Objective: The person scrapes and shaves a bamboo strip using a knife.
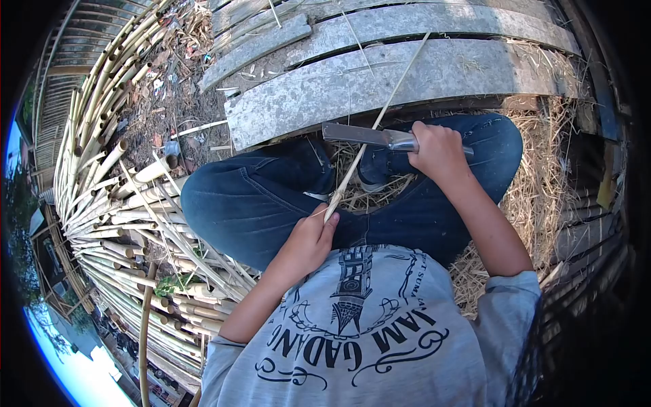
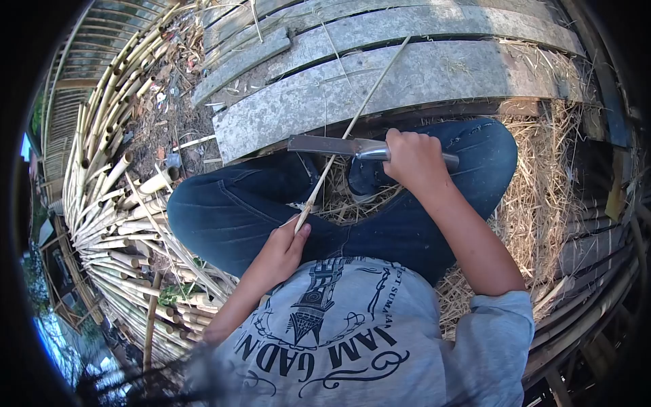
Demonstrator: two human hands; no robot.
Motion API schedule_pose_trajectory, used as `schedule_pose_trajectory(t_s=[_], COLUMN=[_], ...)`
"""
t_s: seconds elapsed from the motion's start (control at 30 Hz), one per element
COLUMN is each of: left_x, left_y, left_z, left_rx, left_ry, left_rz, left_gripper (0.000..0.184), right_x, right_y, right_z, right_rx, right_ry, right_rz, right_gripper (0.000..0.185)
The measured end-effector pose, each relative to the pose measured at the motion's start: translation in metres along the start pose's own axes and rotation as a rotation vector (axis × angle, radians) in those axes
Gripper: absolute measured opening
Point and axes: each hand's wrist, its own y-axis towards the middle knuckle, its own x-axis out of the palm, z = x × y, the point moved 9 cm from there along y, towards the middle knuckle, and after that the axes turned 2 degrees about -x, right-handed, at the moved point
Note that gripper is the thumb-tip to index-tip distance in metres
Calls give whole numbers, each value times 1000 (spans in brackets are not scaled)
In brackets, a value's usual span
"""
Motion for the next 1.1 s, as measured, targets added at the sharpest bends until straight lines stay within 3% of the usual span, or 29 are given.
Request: schedule_pose_trajectory(t_s=[0.1, 0.23, 0.37, 0.47, 0.5, 0.57, 0.67, 0.7, 0.8, 0.83, 0.87, 0.9, 1.03, 1.1], left_x=[-5, -3, -3, -7, -8, -7, -4, -3, 5, -3, -7, -3, 0, 0], left_y=[-5, -3, -10, -23, -24, -19, -15, -13, 0, -9, -21, -27, -6, -5], left_z=[16, 6, -12, -3, 8, 23, 30, 24, -22, -6, 7, 11, -6, 1], left_rx=[125, 7, 6, 75, -7, 116, 120, 135, 333, 347, 217, 89, 316, 269], left_ry=[-14, 30, 70, 110, 155, 206, 157, 152, 277, 282, 109, -62, -56, -81], left_rz=[97, 93, 176, 157, 138, 182, 191, 198, 252, 263, 127, -12, 123, 89], left_gripper=[26, 24, 24, 25, 26, 26, 27, 27, 25, 25, 32, 44, 43, 42], right_x=[-7, -17, -31, -63, -62, -54, -16, -16, -37, -49, -62, -70, -48, -21], right_y=[4, 5, 14, 28, 27, 15, -8, -7, 19, 30, 37, 36, 11, -6], right_z=[8, 19, 57, 90, 84, 49, -19, -16, 56, 81, 97, 94, 24, -5], right_rx=[-31, -27, 176, 230, 187, 72, -164, -137, 166, 229, 237, 238, -39, -123], right_ry=[-18, -41, -28, -56, -25, 41, 48, 66, 20, -39, -87, -92, -3, 0], right_rz=[129, 135, 185, 370, 321, 201, 49, -5, 152, 215, 203, 226, 45, -45], right_gripper=[24, 16, 5, 5, 7, 14, 14, 13, 10, 10, 11, 11, 21, 24])
